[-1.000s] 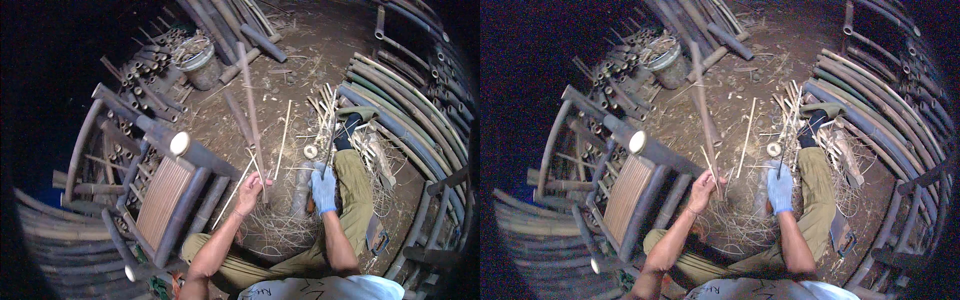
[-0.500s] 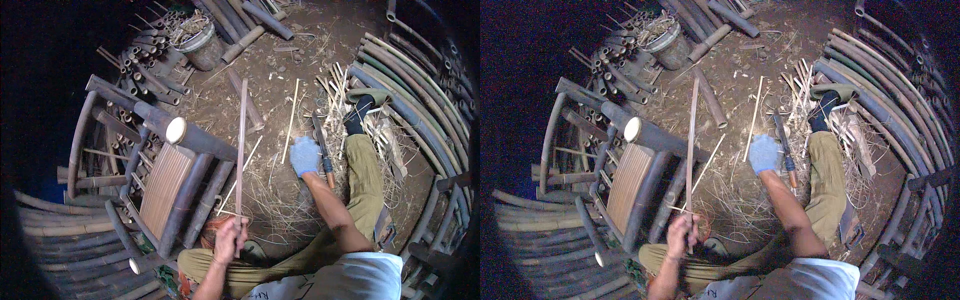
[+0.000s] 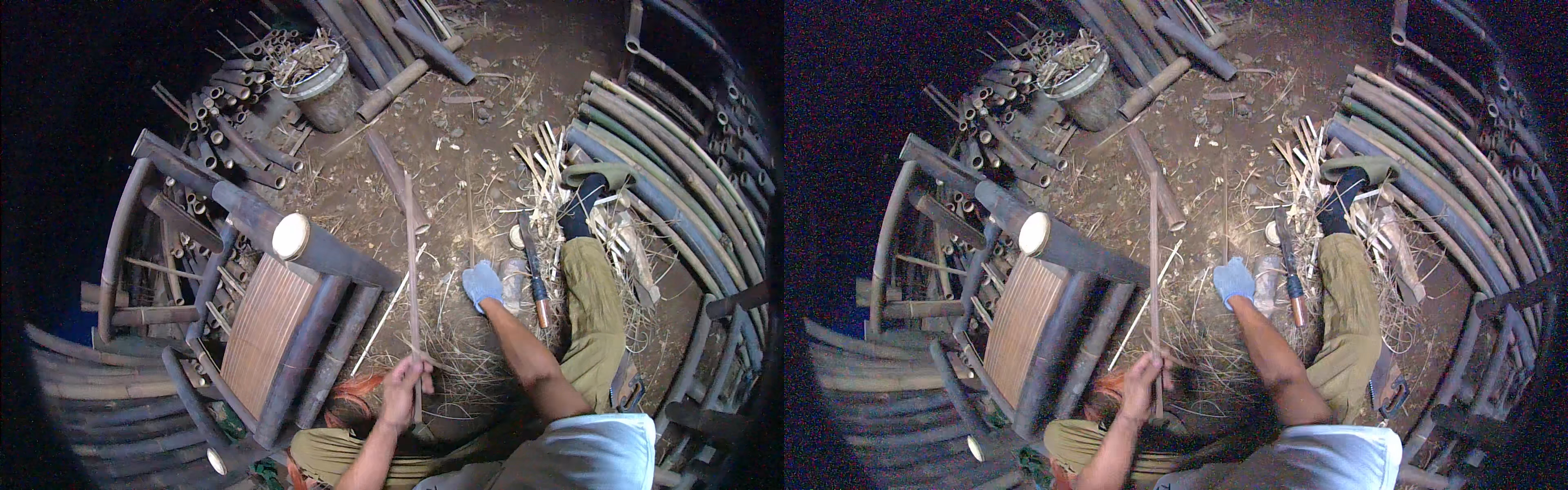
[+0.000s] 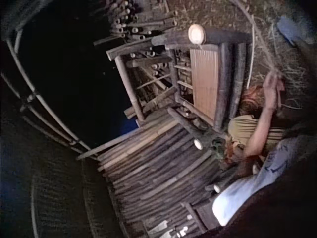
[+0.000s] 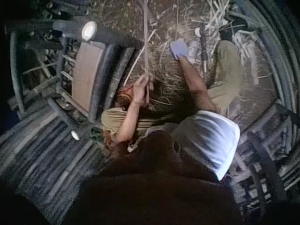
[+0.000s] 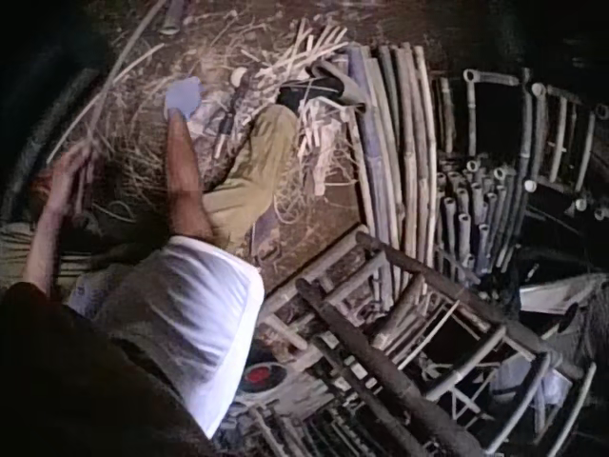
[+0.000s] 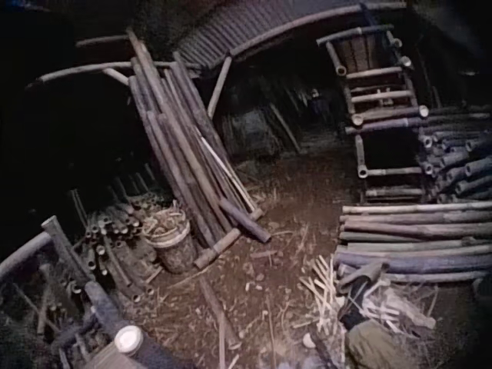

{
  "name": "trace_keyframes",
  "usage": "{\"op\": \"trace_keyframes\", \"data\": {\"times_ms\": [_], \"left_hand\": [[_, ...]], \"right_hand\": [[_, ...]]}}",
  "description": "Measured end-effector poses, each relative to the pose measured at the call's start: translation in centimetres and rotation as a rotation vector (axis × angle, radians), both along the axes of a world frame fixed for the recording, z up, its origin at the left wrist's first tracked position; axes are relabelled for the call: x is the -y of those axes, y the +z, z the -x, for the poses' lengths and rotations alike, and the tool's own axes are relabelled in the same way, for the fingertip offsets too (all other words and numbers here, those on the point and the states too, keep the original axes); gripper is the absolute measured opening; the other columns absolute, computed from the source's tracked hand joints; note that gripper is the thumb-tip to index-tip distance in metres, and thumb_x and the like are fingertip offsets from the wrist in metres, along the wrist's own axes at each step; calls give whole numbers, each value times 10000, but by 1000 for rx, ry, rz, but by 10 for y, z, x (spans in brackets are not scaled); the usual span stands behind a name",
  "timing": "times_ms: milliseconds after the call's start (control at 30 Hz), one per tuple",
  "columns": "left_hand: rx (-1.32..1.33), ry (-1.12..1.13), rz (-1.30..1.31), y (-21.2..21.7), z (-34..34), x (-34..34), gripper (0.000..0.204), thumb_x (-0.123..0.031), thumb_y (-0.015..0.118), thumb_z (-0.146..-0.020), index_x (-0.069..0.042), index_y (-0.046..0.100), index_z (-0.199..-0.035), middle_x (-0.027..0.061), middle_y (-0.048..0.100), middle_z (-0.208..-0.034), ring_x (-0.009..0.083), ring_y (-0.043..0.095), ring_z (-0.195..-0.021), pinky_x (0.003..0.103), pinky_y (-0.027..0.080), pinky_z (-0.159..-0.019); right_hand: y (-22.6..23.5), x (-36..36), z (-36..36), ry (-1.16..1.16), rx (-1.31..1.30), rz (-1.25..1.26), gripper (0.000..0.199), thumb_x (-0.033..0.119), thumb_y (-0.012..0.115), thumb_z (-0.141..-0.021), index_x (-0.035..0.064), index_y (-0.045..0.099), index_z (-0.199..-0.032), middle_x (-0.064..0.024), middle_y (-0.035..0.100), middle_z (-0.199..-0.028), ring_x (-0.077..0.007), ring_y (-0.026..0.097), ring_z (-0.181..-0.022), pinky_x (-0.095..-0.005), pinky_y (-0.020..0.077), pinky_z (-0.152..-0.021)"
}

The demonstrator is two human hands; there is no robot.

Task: The person constructs a bamboo chair by whittling bamboo strips with a knife and weaving them through the frame by hand.

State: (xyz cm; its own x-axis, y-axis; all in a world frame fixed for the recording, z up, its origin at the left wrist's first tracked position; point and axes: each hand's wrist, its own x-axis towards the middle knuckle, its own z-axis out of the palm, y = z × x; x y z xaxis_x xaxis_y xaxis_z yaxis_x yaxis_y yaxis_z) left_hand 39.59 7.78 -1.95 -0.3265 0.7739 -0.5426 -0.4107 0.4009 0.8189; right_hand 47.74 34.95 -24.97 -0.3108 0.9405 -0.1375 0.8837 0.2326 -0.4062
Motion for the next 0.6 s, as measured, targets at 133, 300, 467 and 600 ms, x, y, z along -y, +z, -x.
{"op": "trace_keyframes", "data": {"times_ms": [133,300,467,600], "left_hand": [[134,229,-185,-10,22,-28,307,-190,531,-1011,34,542,-1220,89,610,-1064,182,629,-955,318,556,-851],[197,245,-353,36,-11,-72,357,-166,497,-1023,54,497,-1304,116,596,-1147,232,624,-1082,364,535,-964],[91,195,-426,59,-51,-55,389,-180,490,-1027,38,483,-1349,164,632,-1163,238,642,-1063,361,536,-924],[-113,196,-456,82,-68,-23,383,-178,518,-1015,41,504,-1329,182,642,-1168,232,646,-1059,363,527,-927]], "right_hand": [[93,69,3,403,51,-224,242,67,535,-821,-1,639,-1029,-218,626,-872,-406,605,-883,-503,471,-823],[210,161,-71,334,-449,-380,220,25,526,-816,0,543,-1034,-230,529,-1027,-407,527,-963,-490,443,-813],[266,204,-80,92,-922,29,100,107,529,-928,29,538,-991,-174,547,-980,-362,545,-903,-469,457,-745],[275,225,-85,139,-991,-21,155,201,515,-982,50,546,-992,-170,549,-934,-345,552,-831,-458,453,-748]]}}
